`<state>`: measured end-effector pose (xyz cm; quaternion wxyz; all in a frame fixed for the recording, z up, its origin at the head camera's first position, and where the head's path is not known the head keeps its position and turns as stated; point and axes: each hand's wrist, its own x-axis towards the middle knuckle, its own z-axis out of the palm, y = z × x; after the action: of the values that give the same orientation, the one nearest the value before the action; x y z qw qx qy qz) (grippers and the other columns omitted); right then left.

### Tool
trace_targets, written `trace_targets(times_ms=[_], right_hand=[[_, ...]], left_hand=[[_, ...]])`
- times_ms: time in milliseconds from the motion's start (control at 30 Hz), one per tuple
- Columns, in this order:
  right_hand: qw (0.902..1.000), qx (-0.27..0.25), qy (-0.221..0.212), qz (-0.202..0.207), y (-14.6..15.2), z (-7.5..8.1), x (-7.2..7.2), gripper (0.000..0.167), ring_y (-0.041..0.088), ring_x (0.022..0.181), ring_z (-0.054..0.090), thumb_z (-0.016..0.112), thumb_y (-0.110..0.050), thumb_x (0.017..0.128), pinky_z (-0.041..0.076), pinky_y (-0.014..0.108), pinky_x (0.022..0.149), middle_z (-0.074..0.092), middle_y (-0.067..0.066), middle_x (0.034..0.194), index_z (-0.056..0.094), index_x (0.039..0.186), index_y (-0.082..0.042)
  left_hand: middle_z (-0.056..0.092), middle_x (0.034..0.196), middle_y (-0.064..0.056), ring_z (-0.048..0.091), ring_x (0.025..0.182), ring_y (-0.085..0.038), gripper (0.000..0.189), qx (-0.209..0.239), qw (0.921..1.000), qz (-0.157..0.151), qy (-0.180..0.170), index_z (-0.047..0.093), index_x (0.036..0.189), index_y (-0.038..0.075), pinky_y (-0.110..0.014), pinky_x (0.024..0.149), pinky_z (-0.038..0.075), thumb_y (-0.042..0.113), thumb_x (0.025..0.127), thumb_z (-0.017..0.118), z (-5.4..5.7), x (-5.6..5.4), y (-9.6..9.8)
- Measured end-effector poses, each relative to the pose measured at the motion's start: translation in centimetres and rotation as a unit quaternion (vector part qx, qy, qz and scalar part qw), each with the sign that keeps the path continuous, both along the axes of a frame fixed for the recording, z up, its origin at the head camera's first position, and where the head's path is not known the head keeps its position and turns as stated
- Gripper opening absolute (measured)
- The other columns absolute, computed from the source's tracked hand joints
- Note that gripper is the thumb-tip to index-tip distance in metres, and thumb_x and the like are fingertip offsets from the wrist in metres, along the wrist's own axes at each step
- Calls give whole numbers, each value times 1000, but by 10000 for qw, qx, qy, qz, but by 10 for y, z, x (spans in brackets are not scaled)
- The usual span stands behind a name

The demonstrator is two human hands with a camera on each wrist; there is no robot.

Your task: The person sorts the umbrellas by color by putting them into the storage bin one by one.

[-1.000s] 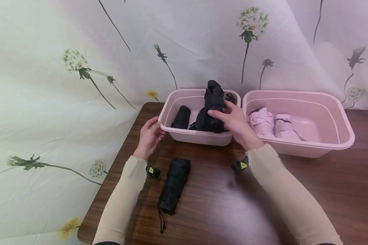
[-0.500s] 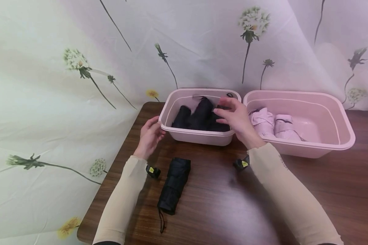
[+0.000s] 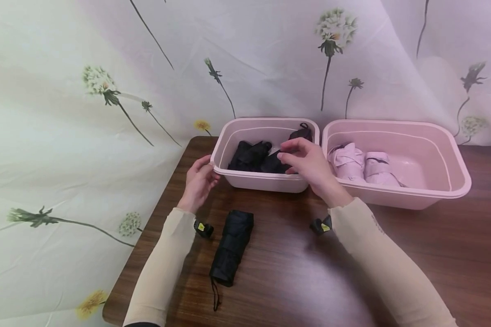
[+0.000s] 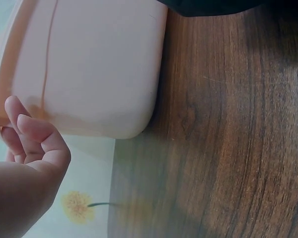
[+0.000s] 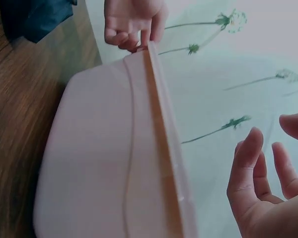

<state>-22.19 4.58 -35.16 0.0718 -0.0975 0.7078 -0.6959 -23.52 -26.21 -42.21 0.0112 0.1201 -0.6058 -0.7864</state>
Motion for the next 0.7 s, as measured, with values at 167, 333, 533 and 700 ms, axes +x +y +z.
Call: trace_targets(times_ms=[167, 333, 533, 700], right_hand=[[9980, 268, 514, 243, -5, 12, 14, 32, 8, 77, 63, 68, -11, 88, 57, 30, 65, 62, 16, 114, 60, 116, 0], [9934, 358, 960, 509, -11, 20, 30, 27, 13, 79, 62, 69, -9, 86, 58, 34, 65, 61, 15, 113, 62, 111, -3], [9801, 822, 1588, 862, -18, 18, 45, 25, 17, 82, 61, 72, -9, 83, 53, 26, 70, 64, 9, 95, 64, 108, -9], [9622, 1104, 2112, 1317, -24, 6, 54, 29, 14, 88, 62, 75, -12, 82, 53, 28, 72, 64, 3, 99, 64, 109, -11]], left_hand=[[63, 80, 1, 59, 62, -13, 25, -10, 10000, -1, -15, 52, 121, 17, -24, 60, 48, 12, 97, 57, 1, 0, 0], [63, 80, 1, 58, 63, -13, 25, -51, 10000, -4, -25, 51, 122, 16, -24, 61, 47, 13, 97, 56, 2, 1, 0], [62, 81, 0, 58, 63, -13, 26, -81, 10000, -9, -41, 51, 122, 16, -24, 59, 47, 13, 97, 56, 3, 2, 1], [61, 88, -2, 58, 65, -13, 27, -118, 9999, -65, -68, 51, 123, 16, -23, 61, 48, 14, 97, 57, 5, 4, 1]])
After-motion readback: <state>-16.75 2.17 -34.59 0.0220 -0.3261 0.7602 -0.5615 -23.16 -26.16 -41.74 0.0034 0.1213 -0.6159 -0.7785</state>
